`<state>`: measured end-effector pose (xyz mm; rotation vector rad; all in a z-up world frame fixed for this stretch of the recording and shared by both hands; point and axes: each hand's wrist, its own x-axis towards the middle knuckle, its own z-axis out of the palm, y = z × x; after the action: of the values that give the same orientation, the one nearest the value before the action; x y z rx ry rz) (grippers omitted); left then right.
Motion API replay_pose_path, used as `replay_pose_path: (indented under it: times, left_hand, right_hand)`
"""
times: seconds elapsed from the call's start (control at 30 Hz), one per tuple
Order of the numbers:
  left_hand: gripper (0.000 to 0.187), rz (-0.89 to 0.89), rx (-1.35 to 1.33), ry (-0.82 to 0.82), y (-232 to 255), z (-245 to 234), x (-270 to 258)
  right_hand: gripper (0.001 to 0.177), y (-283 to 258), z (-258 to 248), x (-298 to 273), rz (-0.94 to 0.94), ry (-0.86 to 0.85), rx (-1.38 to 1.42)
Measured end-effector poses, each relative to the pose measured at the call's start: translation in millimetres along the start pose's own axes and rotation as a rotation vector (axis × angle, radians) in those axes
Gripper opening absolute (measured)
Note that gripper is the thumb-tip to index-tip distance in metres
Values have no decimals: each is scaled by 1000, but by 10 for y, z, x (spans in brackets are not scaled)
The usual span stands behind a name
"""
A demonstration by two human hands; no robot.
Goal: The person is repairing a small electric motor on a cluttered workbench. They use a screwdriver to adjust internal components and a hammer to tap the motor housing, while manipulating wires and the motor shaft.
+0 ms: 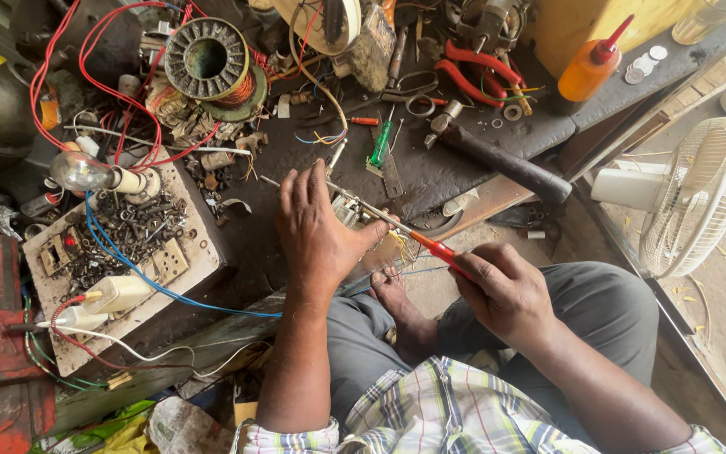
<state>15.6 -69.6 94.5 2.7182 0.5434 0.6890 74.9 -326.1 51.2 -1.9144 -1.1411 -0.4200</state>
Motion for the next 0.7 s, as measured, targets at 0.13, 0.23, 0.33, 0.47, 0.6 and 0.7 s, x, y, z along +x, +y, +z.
replay_pose_path:
  times: [0.13,0.23,0.33,0.47,0.6,0.7]
  left_hand:
    - [116,-21,-3,-18,-3,5,5]
    - [116,-24,8,-24,-1,1,14]
    - [116,-39,0,-40,-1,2,10]
    - [116,-30,-3,-32,2,-2,9]
    - [117,-32,-7,-33,4,1,7]
    - [117,-32,-11,-34,6,-4,14]
  right_hand:
    - [34,-8,2,17,-3,-21,9]
    - [34,-7,-9,40,-5,-44,15]
    - [35,8,-19,41,6,-58,25]
    - [35,26,-18,40,14,-64,32]
    - [35,46,-16,34,15,-80,31]
    - [35,47,-23,39,14,-84,39]
